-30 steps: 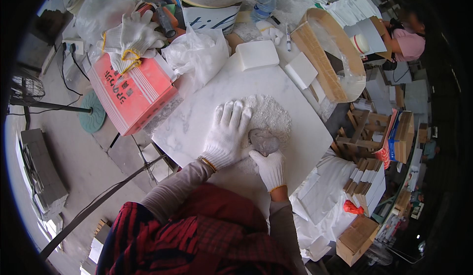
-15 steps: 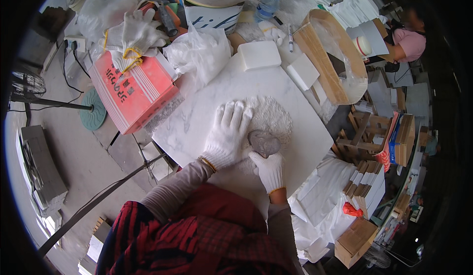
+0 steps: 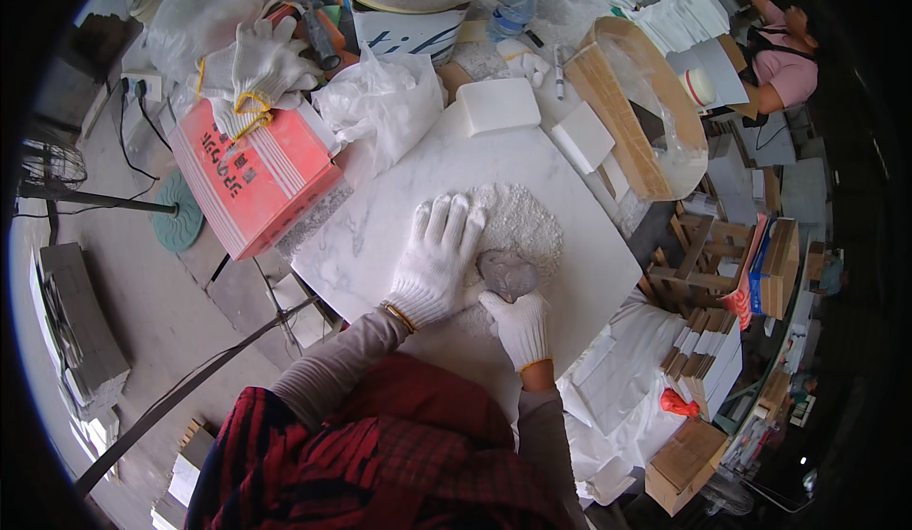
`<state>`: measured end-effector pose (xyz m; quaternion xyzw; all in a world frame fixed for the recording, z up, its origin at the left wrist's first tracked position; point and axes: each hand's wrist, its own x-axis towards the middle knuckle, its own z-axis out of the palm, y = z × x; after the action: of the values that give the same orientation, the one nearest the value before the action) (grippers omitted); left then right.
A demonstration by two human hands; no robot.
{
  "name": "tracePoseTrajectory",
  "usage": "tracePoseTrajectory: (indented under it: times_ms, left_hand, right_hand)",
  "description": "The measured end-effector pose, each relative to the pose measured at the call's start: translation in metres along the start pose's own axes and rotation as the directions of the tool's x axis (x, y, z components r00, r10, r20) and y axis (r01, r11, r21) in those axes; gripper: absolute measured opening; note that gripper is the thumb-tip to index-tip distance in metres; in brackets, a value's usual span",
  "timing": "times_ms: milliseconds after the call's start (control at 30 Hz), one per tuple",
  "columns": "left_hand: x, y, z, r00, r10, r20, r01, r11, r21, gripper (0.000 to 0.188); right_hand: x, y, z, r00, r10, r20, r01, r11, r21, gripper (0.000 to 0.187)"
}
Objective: The person uses a hammer to crush a pile of white granular material on a white board. They repeatedly strike the material, occasionally spreading it with their gloved hands to continue the process.
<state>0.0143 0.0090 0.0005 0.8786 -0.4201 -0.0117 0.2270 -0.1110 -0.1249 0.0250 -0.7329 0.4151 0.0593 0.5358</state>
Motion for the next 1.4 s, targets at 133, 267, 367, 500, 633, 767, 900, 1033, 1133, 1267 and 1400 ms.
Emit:
tracePoseTrajectory:
  times_ms: [133,267,367,500,633,767,900,1033,1133,1267,1400]
  left_hand:
    - [0.001,-0.001,-0.003,1.0,-0.002,0.004,0.002,0.999,-0.041,0.098]
    - [-0.002,-0.001,0.002,0.999,-0.031,-0.023,0.03,0.998,-0.049,0.098]
    - [-0.002,-0.002,0.002,1.0,-0.027,-0.015,0.026,0.998,-0.061,0.099]
    - [0.002,0.001,-0.001,1.0,-0.001,0.014,0.001,1.0,-0.005,0.099]
    - [-0.001,-0.001,-0.001,1.0,-0.011,0.004,0.011,0.999,-0.042,0.099]
    - [0.0,-0.002,0.002,0.999,-0.024,-0.025,0.022,0.998,-0.067,0.098]
    - [-0.001,-0.002,0.001,1.0,-0.015,-0.023,0.014,0.997,-0.07,0.097]
    - [0.003,0.0,-0.004,1.0,0.005,0.002,-0.005,0.999,-0.034,0.098]
    - [0.0,-0.001,-0.001,1.0,0.007,-0.021,-0.007,1.0,-0.03,0.099]
    - [0.0,0.0,0.003,0.999,-0.025,-0.033,0.024,0.999,-0.027,0.099]
    - [0.001,0.001,-0.001,1.0,-0.018,0.007,0.018,0.999,-0.051,0.1]
  right_hand:
    - [0.003,-0.021,-0.005,0.971,0.191,0.145,-0.225,0.937,0.269,0.015]
    - [-0.022,-0.047,-0.022,0.99,0.126,0.061,-0.14,0.914,0.38,0.018]
    - [-0.038,-0.053,-0.02,0.997,0.058,-0.041,-0.041,0.945,0.325,0.021]
    - [0.005,0.014,-0.002,0.921,-0.389,-0.001,0.338,0.8,-0.496,0.02]
    - [0.009,-0.011,-0.008,0.968,0.187,0.166,-0.218,0.955,0.201,0.017]
    - [-0.018,-0.045,-0.024,0.987,0.123,0.103,-0.151,0.928,0.34,0.016]
    - [-0.032,-0.041,-0.014,0.994,0.029,-0.102,0.0,0.961,0.276,0.02]
    - [0.007,0.007,0.004,0.993,-0.113,-0.031,0.108,0.985,-0.135,0.022]
    - [0.008,-0.013,-0.008,0.983,0.153,0.103,-0.167,0.973,0.157,0.016]
    - [-0.024,-0.051,-0.02,0.995,0.093,0.048,-0.103,0.944,0.313,0.015]
    - [-0.022,-0.017,-0.015,0.994,-0.068,-0.089,0.071,0.997,0.027,0.031]
